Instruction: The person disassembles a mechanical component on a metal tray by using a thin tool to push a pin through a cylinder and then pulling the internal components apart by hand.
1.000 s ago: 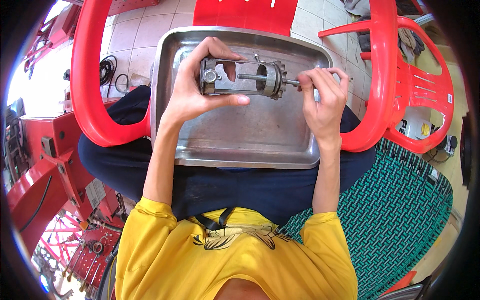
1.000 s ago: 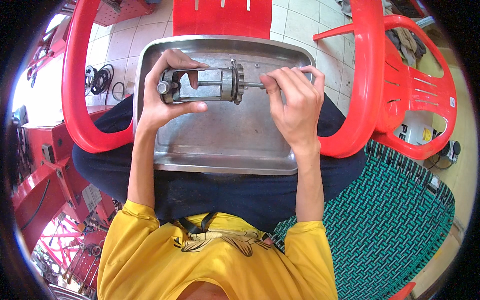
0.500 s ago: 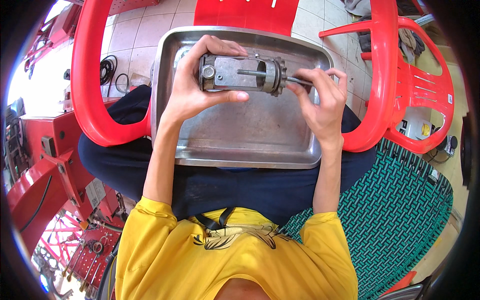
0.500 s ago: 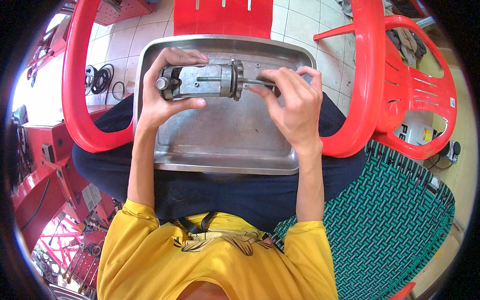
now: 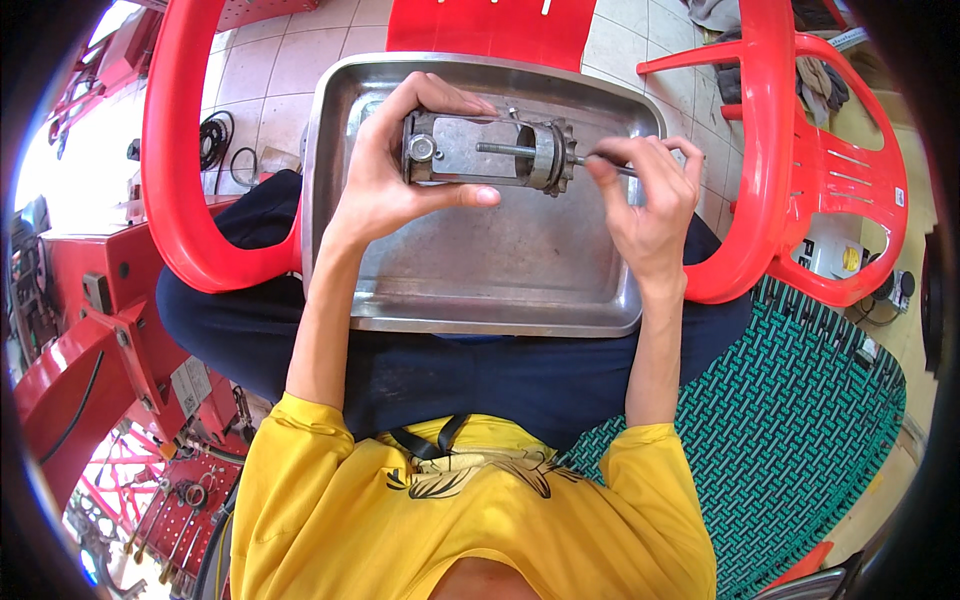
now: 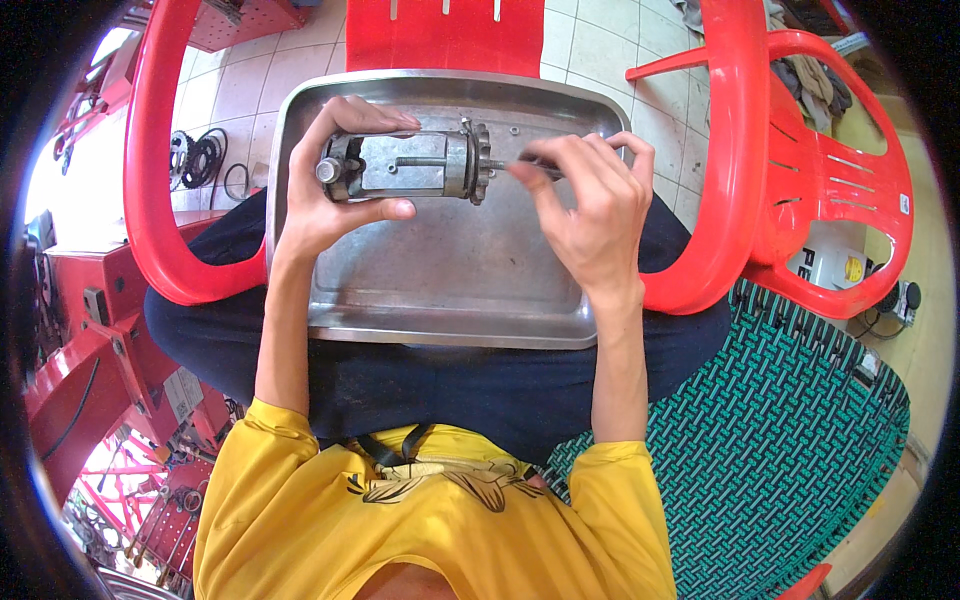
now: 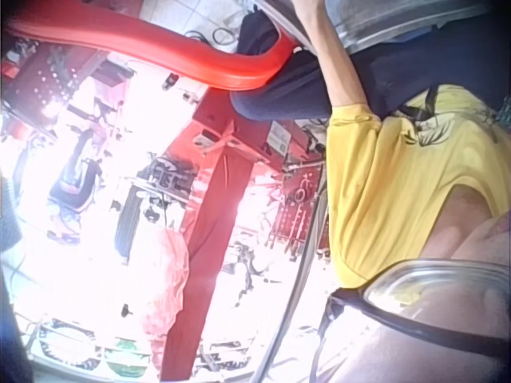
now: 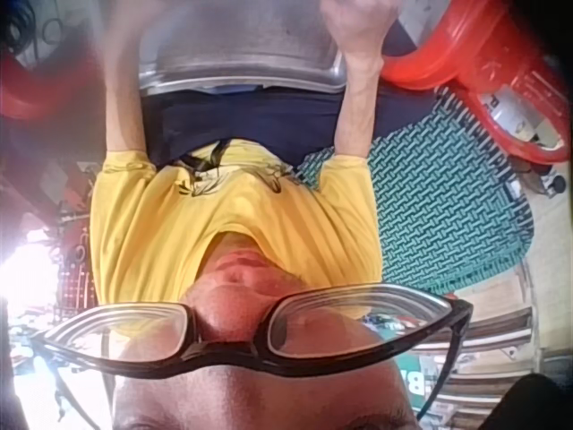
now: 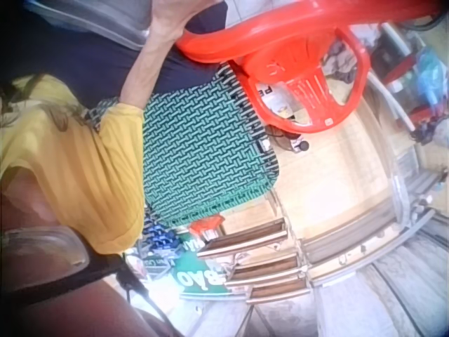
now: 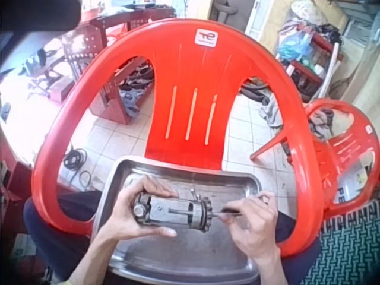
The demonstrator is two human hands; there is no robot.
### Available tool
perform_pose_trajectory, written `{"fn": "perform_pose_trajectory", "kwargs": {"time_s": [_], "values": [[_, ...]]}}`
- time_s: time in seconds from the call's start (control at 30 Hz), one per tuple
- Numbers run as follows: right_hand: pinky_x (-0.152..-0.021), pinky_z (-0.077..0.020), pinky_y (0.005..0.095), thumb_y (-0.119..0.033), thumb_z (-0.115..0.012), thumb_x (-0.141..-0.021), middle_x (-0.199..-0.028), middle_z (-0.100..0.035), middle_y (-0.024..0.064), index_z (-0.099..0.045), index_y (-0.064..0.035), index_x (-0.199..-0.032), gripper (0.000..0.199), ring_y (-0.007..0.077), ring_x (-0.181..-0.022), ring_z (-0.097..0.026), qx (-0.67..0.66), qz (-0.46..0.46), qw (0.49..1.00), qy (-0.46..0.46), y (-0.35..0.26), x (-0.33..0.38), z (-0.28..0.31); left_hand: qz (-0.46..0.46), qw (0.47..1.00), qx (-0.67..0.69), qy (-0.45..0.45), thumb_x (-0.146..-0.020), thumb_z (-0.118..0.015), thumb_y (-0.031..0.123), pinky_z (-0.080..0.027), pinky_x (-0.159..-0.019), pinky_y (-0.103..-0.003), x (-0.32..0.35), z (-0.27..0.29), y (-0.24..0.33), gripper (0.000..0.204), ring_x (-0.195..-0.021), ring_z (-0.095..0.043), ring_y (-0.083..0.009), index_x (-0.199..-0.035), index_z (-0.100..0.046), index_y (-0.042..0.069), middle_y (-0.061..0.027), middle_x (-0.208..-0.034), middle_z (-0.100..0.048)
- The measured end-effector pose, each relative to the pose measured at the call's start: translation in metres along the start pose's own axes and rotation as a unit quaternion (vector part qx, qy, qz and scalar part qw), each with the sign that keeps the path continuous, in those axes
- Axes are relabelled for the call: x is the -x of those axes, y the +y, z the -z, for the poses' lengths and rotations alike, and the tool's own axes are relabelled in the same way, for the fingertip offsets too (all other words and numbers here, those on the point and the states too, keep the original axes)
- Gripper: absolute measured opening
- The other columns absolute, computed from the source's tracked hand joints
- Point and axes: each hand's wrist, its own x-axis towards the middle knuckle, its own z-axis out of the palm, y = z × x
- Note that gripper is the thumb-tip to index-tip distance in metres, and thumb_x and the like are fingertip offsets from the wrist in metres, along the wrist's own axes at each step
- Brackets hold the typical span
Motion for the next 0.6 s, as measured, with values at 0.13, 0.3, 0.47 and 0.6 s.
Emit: {"fn": "perform_pose_trajectory", "kwargs": {"time_s": [0.13,0.3,0.47,0.6], "values": [[-0.09,-0.0388,0.0373,-0.027,-0.083,-0.085,-0.078,-0.072,0.0013,-0.071,-0.0115,-0.087,0.019,0.0203,-0.074,-0.066,-0.015,-0.014,1.0,0.007,-0.0036,-0.0024,0.002,0.012,1.0,0.007,0.007,-0.061,-0.102,0.018,-0.056,-0.099,-0.036,0.0005,0.0004,-0.0001,0.061,-0.11,-0.07,-0.0235,-0.107,-0.062,0.005,-0.0112,-0.112,-0.073],[-0.091,-0.0394,0.0377,-0.027,-0.083,-0.085,-0.076,-0.072,0.0015,-0.072,-0.0118,-0.087,0.019,0.0204,-0.073,-0.066,0.001,-0.01,1.0,-0.003,0.0021,0.0004,0.0008,-0.002,1.0,0.006,0.009,-0.061,-0.102,0.02,-0.056,-0.098,-0.035,0.0007,-0.0009,-0.0011,0.062,-0.108,-0.071,-0.0227,-0.107,-0.063,0.006,-0.0108,-0.111,-0.073],[-0.092,-0.0398,0.0383,-0.024,-0.082,-0.086,-0.074,-0.071,0.0021,-0.073,-0.0111,-0.084,0.016,0.0202,-0.073,-0.065,-0.005,-0.014,1.0,0.001,-0.0025,-0.0005,0.0032,-0.003,1.0,0.007,0.017,-0.06,-0.102,0.021,-0.056,-0.098,-0.035,0.0013,0.0033,-0.0045,0.063,-0.108,-0.071,-0.023,-0.107,-0.063,0.006,-0.0108,-0.111,-0.073],[-0.093,-0.0395,0.0383,-0.023,-0.081,-0.087,-0.074,-0.071,0.0011,-0.073,-0.011,-0.081,0.015,0.0197,-0.073,-0.065,-0.021,-0.027,0.999,0.011,-0.0019,-0.0001,0.0032,-0.001,1.0,0.002,0.01,-0.06,-0.102,0.022,-0.056,-0.098,-0.036,0.0007,0.0029,-0.0023,0.064,-0.109,-0.071,-0.0244,-0.107,-0.062,0.005,-0.011,-0.11,-0.073]]}}
